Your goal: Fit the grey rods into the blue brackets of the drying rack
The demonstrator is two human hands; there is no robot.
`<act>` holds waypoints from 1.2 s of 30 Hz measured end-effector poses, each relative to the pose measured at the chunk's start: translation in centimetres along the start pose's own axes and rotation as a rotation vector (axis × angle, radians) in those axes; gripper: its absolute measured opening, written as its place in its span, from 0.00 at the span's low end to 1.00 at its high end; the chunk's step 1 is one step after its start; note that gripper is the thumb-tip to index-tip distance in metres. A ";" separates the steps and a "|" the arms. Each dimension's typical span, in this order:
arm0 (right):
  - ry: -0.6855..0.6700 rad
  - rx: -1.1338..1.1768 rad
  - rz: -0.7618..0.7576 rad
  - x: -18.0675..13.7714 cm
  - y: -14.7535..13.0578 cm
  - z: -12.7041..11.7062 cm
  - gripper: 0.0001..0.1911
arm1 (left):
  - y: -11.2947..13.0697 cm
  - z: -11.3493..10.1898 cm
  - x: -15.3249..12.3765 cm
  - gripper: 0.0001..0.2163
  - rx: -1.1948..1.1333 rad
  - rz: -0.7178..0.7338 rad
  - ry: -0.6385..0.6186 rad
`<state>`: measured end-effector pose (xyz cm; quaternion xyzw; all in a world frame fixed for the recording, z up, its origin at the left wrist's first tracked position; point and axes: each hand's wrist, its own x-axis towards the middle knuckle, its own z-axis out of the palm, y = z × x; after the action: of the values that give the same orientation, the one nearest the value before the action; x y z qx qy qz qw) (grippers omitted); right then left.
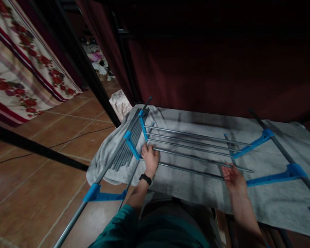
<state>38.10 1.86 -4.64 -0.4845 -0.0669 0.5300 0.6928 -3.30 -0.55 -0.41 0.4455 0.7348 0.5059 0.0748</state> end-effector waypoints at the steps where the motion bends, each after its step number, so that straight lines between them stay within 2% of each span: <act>1: -0.010 0.005 -0.005 0.0 0.1 -0.1 0.04 | -0.1 0.1 0.2 0.16 -0.123 -0.067 0.026; 6: -0.021 -0.013 -0.046 0.1 0.5 -0.6 0.01 | -0.4 0.7 1.0 0.22 -0.803 -0.516 0.020; 8: -0.025 -0.035 -0.064 -0.1 0.6 -0.5 0.01 | -0.3 0.8 1.0 0.22 -0.988 -0.613 0.033; 11: -0.030 -0.044 -0.070 -0.5 0.6 -0.2 0.04 | 0.0 0.6 1.1 0.18 -1.147 -0.697 0.031; 20: -0.022 -0.053 -0.056 -0.9 0.5 0.2 0.05 | 0.4 0.2 1.2 0.07 -1.215 -0.819 -0.053; 29: -0.067 -0.047 -0.052 -1.4 0.7 0.6 0.08 | 0.8 1.1 0.3 0.05 -1.200 -0.832 -0.149; 36: -0.113 -0.039 -0.021 -1.7 0.8 0.8 0.08 | 1.9 1.9 -0.3 0.05 -1.157 -0.910 -0.271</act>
<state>36.32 0.95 -4.14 -0.4665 -0.1214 0.5478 0.6838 -0.99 0.66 0.12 0.0455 0.4473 0.6714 0.5891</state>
